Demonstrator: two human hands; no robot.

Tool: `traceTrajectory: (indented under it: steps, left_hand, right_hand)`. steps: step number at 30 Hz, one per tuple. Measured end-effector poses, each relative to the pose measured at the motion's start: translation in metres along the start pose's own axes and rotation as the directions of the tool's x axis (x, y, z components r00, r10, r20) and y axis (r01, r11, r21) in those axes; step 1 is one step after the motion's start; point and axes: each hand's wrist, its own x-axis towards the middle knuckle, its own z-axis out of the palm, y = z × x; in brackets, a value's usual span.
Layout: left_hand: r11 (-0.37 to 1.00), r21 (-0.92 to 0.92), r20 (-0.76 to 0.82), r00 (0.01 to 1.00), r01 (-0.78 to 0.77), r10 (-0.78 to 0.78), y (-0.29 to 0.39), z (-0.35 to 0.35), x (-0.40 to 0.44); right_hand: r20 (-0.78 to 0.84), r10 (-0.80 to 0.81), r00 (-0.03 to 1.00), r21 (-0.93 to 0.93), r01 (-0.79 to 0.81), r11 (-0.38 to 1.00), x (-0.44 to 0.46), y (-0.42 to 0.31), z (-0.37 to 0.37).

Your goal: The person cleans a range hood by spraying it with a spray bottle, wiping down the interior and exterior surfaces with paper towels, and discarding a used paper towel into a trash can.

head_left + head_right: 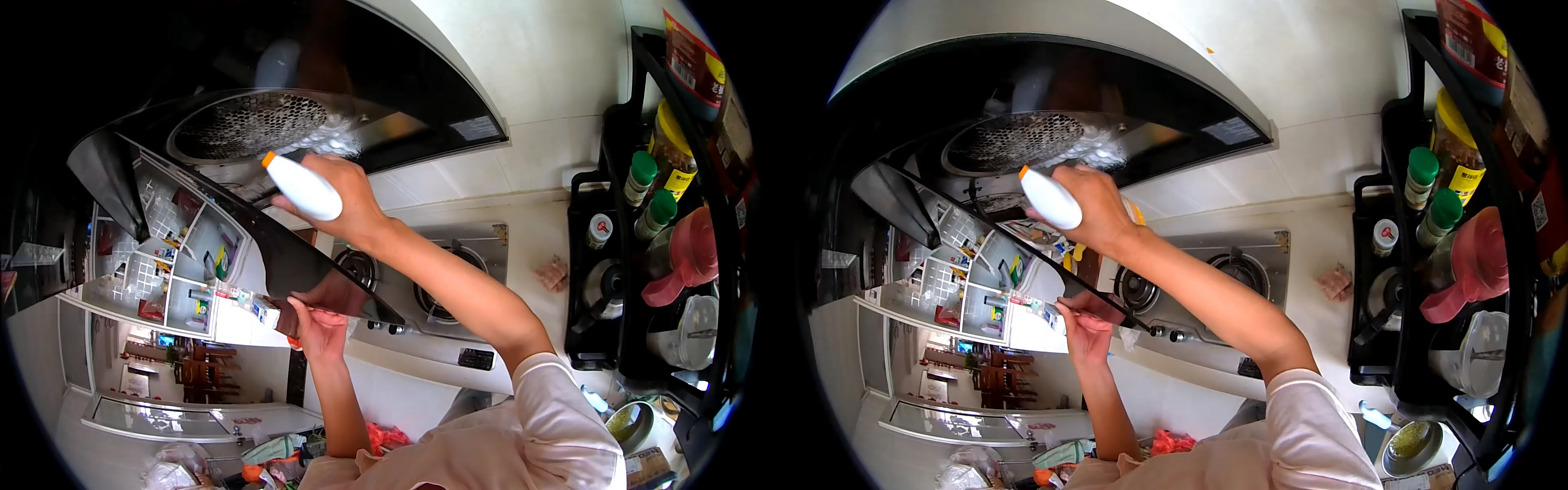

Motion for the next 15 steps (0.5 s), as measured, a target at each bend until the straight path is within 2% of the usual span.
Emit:
traceTrajectory:
  steps: [2, 4, 7, 11, 12, 15]
  left_hand:
    - [1.000, 0.030, 0.020, 1.000, -0.008, 0.008, -0.001, 0.006, -0.002]
    - [0.995, 0.091, 0.043, 0.999, -0.030, 0.026, 0.000, 0.016, -0.007]
    - [0.985, 0.166, 0.157, 0.987, -0.056, 0.030, 0.003, -0.005, -0.002]
    - [0.991, 0.102, -0.059, 0.994, -0.085, 0.091, -0.001, -0.017, 0.006]
    - [0.988, 0.147, -0.036, 0.998, -0.046, 0.052, 0.001, -0.005, -0.003]
    - [0.990, 0.135, -0.159, 0.985, -0.047, 0.069, 0.000, 0.007, -0.005]
  right_hand:
    - [0.097, 0.039, 0.995, 0.009, -0.040, 0.999, -0.001, -0.006, -0.002]
    - [0.099, 0.027, 0.995, 0.062, -0.033, 0.998, 0.001, -0.008, 0.003]
    - [0.089, -0.017, 0.996, 0.103, 0.007, 0.995, 0.007, -0.005, 0.011]
    - [-0.013, -0.012, 1.000, 0.172, 0.014, 0.985, 0.013, -0.005, 0.018]
    - [-0.031, -0.003, 1.000, 0.181, 0.009, 0.984, 0.014, -0.004, 0.020]
    - [-0.062, 0.012, 0.998, 0.208, 0.001, 0.978, 0.016, -0.006, 0.023]
